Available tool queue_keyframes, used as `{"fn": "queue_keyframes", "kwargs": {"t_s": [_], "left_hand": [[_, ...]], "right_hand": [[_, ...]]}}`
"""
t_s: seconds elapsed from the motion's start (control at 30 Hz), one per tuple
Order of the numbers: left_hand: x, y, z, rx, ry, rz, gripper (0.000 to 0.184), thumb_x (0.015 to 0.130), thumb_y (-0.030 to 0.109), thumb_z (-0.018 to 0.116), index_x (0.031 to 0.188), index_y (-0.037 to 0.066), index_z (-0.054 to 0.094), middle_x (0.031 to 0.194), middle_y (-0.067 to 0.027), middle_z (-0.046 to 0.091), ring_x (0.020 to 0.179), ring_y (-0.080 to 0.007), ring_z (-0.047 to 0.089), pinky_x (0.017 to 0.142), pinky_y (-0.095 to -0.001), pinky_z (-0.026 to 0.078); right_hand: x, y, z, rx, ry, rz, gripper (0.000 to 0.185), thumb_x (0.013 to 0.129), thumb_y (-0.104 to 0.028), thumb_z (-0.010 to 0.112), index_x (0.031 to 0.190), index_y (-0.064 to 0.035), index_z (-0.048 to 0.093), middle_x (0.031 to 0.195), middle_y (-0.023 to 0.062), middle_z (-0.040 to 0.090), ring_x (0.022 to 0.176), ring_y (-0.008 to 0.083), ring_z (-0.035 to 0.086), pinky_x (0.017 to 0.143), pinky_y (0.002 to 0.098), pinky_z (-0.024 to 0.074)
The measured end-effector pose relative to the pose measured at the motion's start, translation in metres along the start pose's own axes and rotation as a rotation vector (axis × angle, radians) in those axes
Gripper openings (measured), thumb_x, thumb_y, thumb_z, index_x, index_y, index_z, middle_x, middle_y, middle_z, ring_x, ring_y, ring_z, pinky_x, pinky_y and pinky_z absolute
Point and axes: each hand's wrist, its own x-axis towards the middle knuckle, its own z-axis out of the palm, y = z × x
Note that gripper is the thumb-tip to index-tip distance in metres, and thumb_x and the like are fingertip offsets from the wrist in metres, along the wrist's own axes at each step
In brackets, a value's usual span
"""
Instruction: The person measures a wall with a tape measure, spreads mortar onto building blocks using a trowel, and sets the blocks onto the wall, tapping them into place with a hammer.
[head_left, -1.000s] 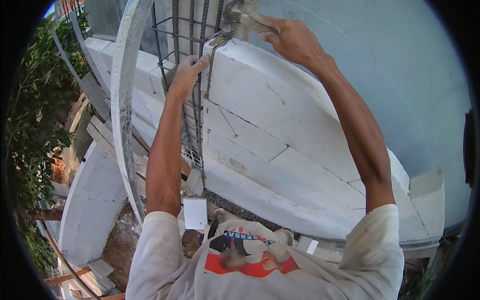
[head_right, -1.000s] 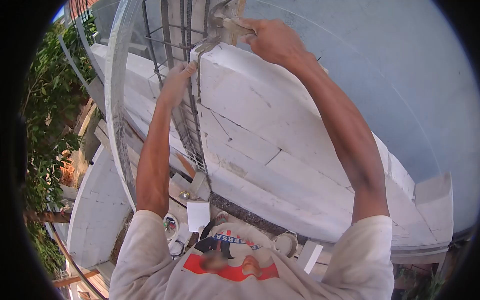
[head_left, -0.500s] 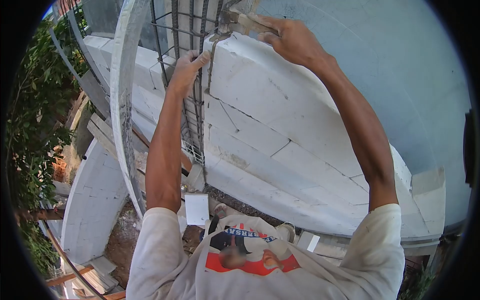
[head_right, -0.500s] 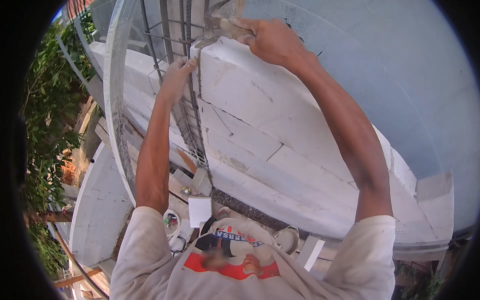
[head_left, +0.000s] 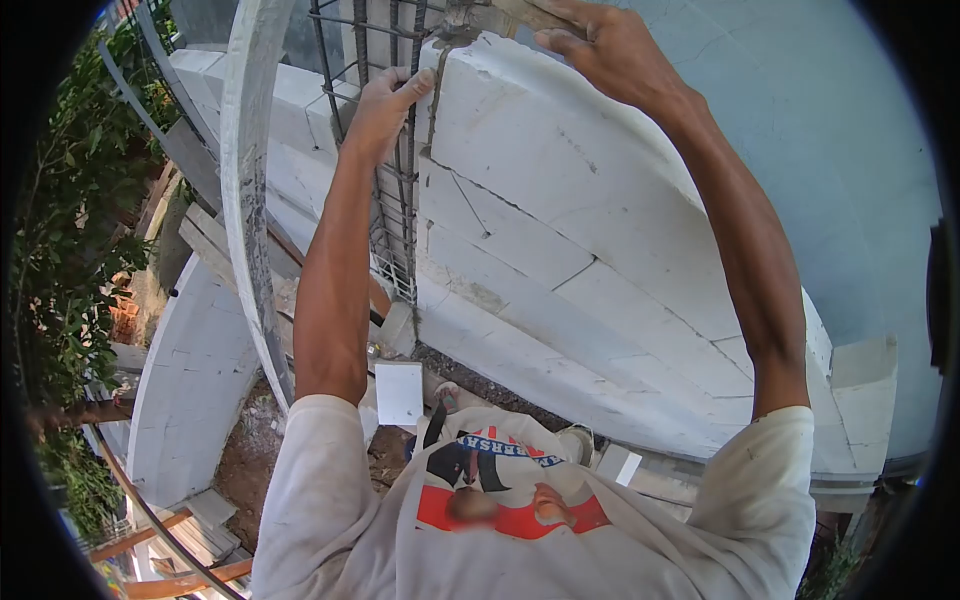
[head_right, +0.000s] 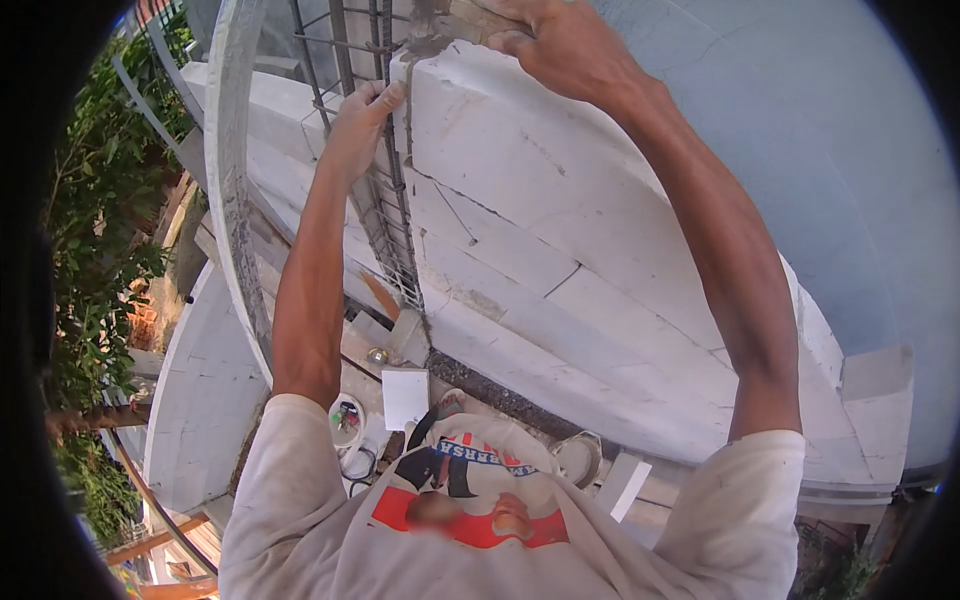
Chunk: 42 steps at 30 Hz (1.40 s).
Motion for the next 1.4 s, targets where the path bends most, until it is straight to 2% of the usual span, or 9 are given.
{"fn": "queue_keyframes", "kwargs": {"t_s": [0.23,0.3,0.57,0.73,0.87,1.0,1.2,1.3,1.4], "left_hand": [[-0.003,0.005,0.006,0.083,0.032,0.05,0.067,0.1,0.055,0.07,0.127,-0.006,0.063,0.1,0.0002,0.062,0.089,-0.0089,0.049,0.081,-0.0254,0.042],[-0.005,0.014,0.003,0.108,0.011,-0.022,0.077,0.089,0.057,0.082,0.129,-0.006,0.064,0.118,-0.0119,0.068,0.111,-0.0194,0.058,0.101,-0.0343,0.045],[-0.003,0.005,0.002,-0.063,-0.012,-0.011,0.053,0.099,0.035,0.078,0.129,-0.005,0.062,0.117,-0.0077,0.067,0.108,-0.0144,0.058,0.1,-0.0292,0.045],[-0.062,0.0,0.031,0.109,0.423,0.21,0.035,0.103,0.008,0.067,0.135,-0.004,0.06,0.128,-0.0124,0.066,0.12,-0.0192,0.063,0.104,-0.0313,0.049],[-0.148,-0.057,0.055,0.216,0.555,0.144,0.033,0.104,0.007,0.066,0.135,-0.002,0.06,0.129,-0.0146,0.066,0.118,-0.0205,0.064,0.102,-0.034,0.053],[-0.25,-0.206,0.054,0.67,0.18,-0.04,0.035,0.099,0.004,0.067,0.131,-0.009,0.059,0.121,-0.0192,0.062,0.104,-0.0292,0.064,0.092,-0.0403,0.052],[-0.382,-0.32,0.096,0.778,-1.162,-0.39,0.023,0.086,0.013,0.074,0.101,-0.003,0.07,0.09,-0.0143,0.069,0.085,-0.0271,0.069,0.077,-0.0422,0.055],[-0.41,-0.318,0.147,0.802,-1.283,-0.541,0.018,0.086,0.013,0.073,0.096,-0.002,0.07,0.088,-0.0165,0.069,0.083,-0.0294,0.069,0.075,-0.0429,0.055],[-0.417,-0.318,0.176,0.789,-1.289,-0.524,0.014,0.085,0.013,0.072,0.09,0.0,0.071,0.086,-0.0186,0.069,0.08,-0.0316,0.07,0.073,-0.0436,0.055]], "right_hand": [[0.002,0.016,0.006,0.031,0.047,-0.067,0.047,0.099,-0.02,0.065,0.145,-0.0078,0.062,0.139,0.0233,0.066,0.125,0.0367,0.068,0.107,0.0412,0.0509],[-0.002,0.014,0.003,-0.027,0.024,0.0,0.047,0.099,-0.019,0.066,0.145,-0.0077,0.063,0.139,0.0233,0.066,0.125,0.0354,0.068,0.106,0.0412,0.0512],[-0.128,0.009,0.014,0.248,0.405,0.152,0.051,0.102,-0.022,0.07,0.15,-0.0079,0.06,0.135,0.0232,0.07,0.123,0.031,0.069,0.103,0.042,0.0544],[-0.29,-0.004,0.037,0.644,0.503,0.683,0.062,0.099,-0.013,0.072,0.155,0.0014,0.05,0.094,0.0103,0.073,0.072,0.0116,0.066,0.059,0.0255,0.0515],[-0.424,0.008,0.045,0.929,0.697,0.992,0.052,0.101,-0.015,0.069,0.148,0.0032,0.056,0.081,0.0036,0.064,0.057,0.0073,0.054,0.048,0.0232,0.0407],[-0.527,0.005,-0.011,0.777,1.01,1.095,0.05,0.103,-0.018,0.068,0.146,0.0049,0.058,0.082,0.0049,0.065,0.059,0.0076,0.054,0.051,0.0245,0.0425],[-0.65,0.022,-0.169,-0.05,1.33,0.8,0.05,0.101,-0.019,0.074,0.145,0.0025,0.061,0.096,0.0066,0.07,0.07,0.0067,0.057,0.06,0.0229,0.0465],[-0.696,0.047,-0.276,-0.451,1.261,0.84,0.049,0.096,-0.019,0.081,0.138,0.0021,0.068,0.125,0.01,0.073,0.1,0.0124,0.067,0.083,0.0248,0.0541],[-0.741,0.094,-0.375,-0.696,0.968,0.845,0.049,0.091,-0.024,0.083,0.133,-0.0018,0.073,0.12,0.0127,0.075,0.104,0.019,0.07,0.094,0.0311,0.0542]]}}
